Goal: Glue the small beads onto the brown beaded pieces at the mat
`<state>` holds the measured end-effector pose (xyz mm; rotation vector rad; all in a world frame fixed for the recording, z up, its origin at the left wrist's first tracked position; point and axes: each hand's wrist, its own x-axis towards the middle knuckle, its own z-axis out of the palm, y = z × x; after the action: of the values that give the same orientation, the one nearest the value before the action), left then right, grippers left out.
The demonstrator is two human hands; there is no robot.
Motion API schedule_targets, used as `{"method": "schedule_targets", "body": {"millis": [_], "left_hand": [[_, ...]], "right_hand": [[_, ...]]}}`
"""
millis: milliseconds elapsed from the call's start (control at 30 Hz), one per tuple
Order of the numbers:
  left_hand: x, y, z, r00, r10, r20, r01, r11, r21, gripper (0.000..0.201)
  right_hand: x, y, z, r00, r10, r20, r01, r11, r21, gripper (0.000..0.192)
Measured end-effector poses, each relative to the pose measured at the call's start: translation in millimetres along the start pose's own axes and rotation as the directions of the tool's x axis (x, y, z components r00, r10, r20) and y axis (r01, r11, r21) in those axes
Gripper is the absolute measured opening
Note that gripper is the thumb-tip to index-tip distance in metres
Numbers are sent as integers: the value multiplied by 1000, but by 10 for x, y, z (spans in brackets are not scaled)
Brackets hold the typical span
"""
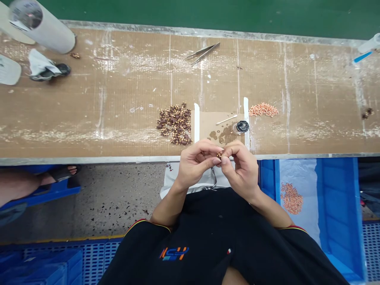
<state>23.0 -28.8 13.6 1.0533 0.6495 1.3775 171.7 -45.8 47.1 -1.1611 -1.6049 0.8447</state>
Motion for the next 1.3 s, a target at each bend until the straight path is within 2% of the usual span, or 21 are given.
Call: {"method": "schedule_targets", "body": {"millis": [167,300,467,600,767,833,967,1067,1233,1300], "left_hand": [[-1,1,-19,999,-36,-11,36,998,41,13],[3,-24,-44,1000,9,7,-9,999,47,15],[18,-42,-121,997,63,54,-70,989,133,19],[20,-17,-189,985,124,120,-147,967,207,28],[25,6,-242,980,132,151,-169,949,266,32],[26,-4,-247,985,110,131,-142,952,271,28],[-1,-41,-241,999,25,42,-34,967,252,16],[-30,-58,-241,1000,-7,6,6,977,213,14],[-17,-73,-237,1000,27,15,-30,979,200,10],[-7,-73,-216,998,63,25,-67,977,202,9]], "right_hand": [[5,-2,-11,999,41,25,-42,999,17,15],[36,-13,-54,993,90,77,-91,996,6,14],[106,-38,-133,970,157,184,-170,984,53,14],[167,-71,-192,920,254,297,-281,959,50,13],[218,-39,-198,841,366,398,-436,895,99,15],[222,-9,-178,831,392,395,-470,874,120,19],[194,28,-145,841,415,348,-486,862,146,29],[140,40,-137,848,427,313,-495,849,185,40],[56,53,-110,811,457,366,-555,799,231,54],[49,48,-105,813,449,370,-553,794,252,56]]}}
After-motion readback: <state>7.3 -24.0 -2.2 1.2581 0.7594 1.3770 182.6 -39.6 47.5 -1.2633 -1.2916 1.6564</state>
